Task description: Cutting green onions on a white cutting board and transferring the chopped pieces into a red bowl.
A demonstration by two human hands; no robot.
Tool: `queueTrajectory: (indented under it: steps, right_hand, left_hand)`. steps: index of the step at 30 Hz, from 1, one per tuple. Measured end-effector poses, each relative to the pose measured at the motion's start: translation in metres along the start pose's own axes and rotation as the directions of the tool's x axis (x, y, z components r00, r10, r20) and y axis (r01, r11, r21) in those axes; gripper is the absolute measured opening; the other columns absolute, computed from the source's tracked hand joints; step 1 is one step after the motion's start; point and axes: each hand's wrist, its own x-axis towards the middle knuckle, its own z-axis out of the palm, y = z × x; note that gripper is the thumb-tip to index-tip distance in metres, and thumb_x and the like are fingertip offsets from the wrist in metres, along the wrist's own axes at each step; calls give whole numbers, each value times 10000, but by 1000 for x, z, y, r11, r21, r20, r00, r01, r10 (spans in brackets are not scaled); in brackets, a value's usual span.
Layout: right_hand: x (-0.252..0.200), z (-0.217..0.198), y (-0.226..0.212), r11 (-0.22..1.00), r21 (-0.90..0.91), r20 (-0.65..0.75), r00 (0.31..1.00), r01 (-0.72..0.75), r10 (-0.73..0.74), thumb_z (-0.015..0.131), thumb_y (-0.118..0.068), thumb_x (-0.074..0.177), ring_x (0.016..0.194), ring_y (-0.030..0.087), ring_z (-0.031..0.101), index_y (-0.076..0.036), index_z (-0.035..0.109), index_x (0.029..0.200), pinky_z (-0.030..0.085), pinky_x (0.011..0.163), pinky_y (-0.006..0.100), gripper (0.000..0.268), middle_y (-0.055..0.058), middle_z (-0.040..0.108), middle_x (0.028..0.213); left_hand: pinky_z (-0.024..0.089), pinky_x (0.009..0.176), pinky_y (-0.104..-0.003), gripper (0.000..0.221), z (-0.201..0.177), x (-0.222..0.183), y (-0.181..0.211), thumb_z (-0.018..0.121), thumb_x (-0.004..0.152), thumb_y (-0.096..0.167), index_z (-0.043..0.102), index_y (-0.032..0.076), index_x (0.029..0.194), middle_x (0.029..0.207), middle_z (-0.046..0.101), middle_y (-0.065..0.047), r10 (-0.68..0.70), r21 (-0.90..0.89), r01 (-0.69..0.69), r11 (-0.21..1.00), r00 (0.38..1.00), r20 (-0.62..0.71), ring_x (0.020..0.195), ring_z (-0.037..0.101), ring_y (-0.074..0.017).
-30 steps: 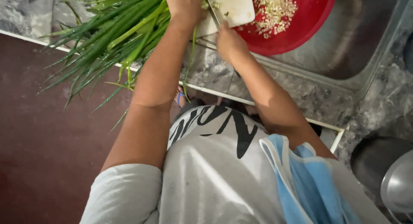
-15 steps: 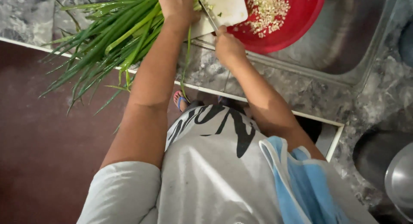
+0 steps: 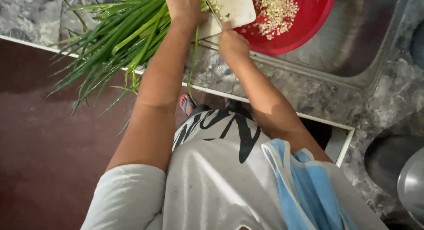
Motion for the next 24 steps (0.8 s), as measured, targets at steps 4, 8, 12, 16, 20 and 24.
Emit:
queueTrajectory:
  steps: [4, 8, 12, 16, 20, 24]
  right_hand:
    - [-1, -9, 17, 995, -16, -56, 994, -99, 98, 297, -66, 972, 601, 194, 583, 20, 392, 1209, 487, 425, 289, 269, 84, 584, 769]
    - [21, -22, 56, 975, 132, -131, 972, -177, 194, 314, -183, 961, 923, 352, 590, -71, 430, 1170, 478, 757, 513, 265, 153, 592, 1026]
    - [28, -36, 96, 965, 157, -229, 943, -208, 241, 437, -69, 855, 981, 387, 589, -32, 245, 1316, 471, 787, 479, 500, 190, 615, 1082]
    - [24, -67, 120, 933, 269, -382, 916, 240, -125, 565, -97, 801, 1014, 330, 612, -112, 273, 1302, 442, 857, 362, 580, 149, 616, 1163]
    - [-4, -41, 112, 862, 235, -416, 848, 450, -329, 486, 82, 871, 1386, 337, 188, -103, 178, 1435, 120, 1124, 317, 669, 201, 277, 1483]
    - [-30, 4, 87, 880, 160, -420, 838, 447, -350, 424, -284, 973, 1048, 369, 569, -1, 317, 1354, 463, 847, 403, 486, 242, 526, 1261]
  left_hand:
    - [363, 928, -502, 900, -33, -7, 11, 593, 690, 732, 391, 149, 1345, 1299, 481, -82, 15, -19, -12, 1000, 989, 145, 1186, 449, -292]
    - [326, 921, -489, 842, -26, -2, 13, 630, 655, 701, 463, 190, 1303, 1267, 503, -17, 8, -32, -4, 999, 995, 101, 1185, 437, -240]
    - [325, 952, -540, 948, -41, -13, 11, 595, 657, 738, 361, 140, 1353, 1325, 445, -98, 27, 4, -27, 1000, 993, 117, 1220, 374, -310]
    - [257, 988, -619, 1087, -56, -18, 5, 514, 645, 828, 239, 116, 1419, 1414, 362, -121, 85, 26, -92, 995, 974, 208, 1289, 321, -342]
    - [162, 1025, -649, 1231, -59, -31, 1, 567, 565, 818, 111, 98, 1453, 1501, 181, -142, 40, 7, -43, 999, 964, 263, 1356, 170, -382]
    - [109, 1010, -705, 1299, -36, -33, -1, 633, 501, 797, 86, 108, 1457, 1502, 171, -154, -43, -41, 47, 998, 995, 91, 1361, 155, -393]
